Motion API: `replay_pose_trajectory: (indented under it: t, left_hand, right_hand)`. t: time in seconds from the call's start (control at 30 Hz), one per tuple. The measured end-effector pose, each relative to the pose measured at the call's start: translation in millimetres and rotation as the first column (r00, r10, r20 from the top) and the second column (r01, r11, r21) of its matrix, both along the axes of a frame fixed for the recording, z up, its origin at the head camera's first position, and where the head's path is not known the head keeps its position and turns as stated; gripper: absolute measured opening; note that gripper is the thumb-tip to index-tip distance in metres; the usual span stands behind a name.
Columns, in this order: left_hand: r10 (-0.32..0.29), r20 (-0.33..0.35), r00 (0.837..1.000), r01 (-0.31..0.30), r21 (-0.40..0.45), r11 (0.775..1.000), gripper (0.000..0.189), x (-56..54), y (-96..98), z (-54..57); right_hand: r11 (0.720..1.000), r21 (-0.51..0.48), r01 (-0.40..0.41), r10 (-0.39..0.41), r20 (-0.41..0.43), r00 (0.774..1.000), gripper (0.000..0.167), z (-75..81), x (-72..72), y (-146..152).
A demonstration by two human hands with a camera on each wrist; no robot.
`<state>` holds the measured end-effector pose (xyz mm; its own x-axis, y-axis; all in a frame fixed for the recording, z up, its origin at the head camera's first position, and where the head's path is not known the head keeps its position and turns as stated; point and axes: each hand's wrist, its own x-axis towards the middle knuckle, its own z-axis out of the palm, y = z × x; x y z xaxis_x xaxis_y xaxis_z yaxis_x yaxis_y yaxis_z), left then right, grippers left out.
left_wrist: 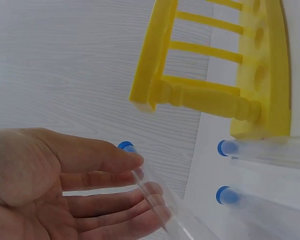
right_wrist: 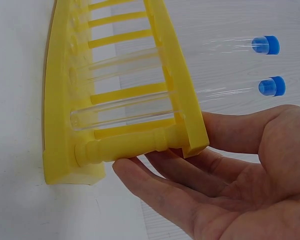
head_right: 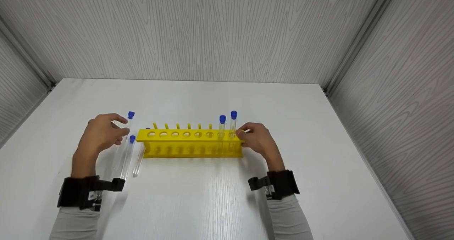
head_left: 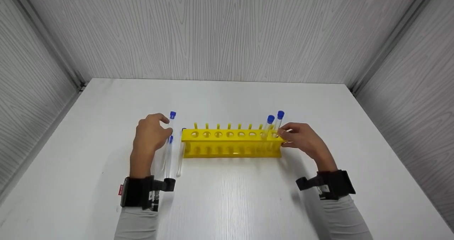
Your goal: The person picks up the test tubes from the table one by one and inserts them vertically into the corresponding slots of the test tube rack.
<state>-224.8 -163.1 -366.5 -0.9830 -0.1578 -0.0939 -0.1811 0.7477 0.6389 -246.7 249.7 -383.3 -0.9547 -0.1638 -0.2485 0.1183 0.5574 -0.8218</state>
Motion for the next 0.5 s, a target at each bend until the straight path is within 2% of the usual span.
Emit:
replay_pose_trajectory:
  t: [0.13, 0.5]
  left_hand:
    - [0.012, -0.020, 1.000, -0.011, 0.023, 1.000, 0.041, -0.4, 3.7, 3.0]
    - [-0.004, -0.122, 0.993, 0.010, 0.049, 0.999, 0.035, 6.8, 12.1, 13.0]
  right_hand:
    - [1.000, -0.004, 0.003, -0.003, 0.003, 1.000, 0.040, 0.7, 0.3, 0]
    - [1.000, -0.014, -0.009, 0.009, -0.013, 1.000, 0.038, -1.9, -1.0, 1]
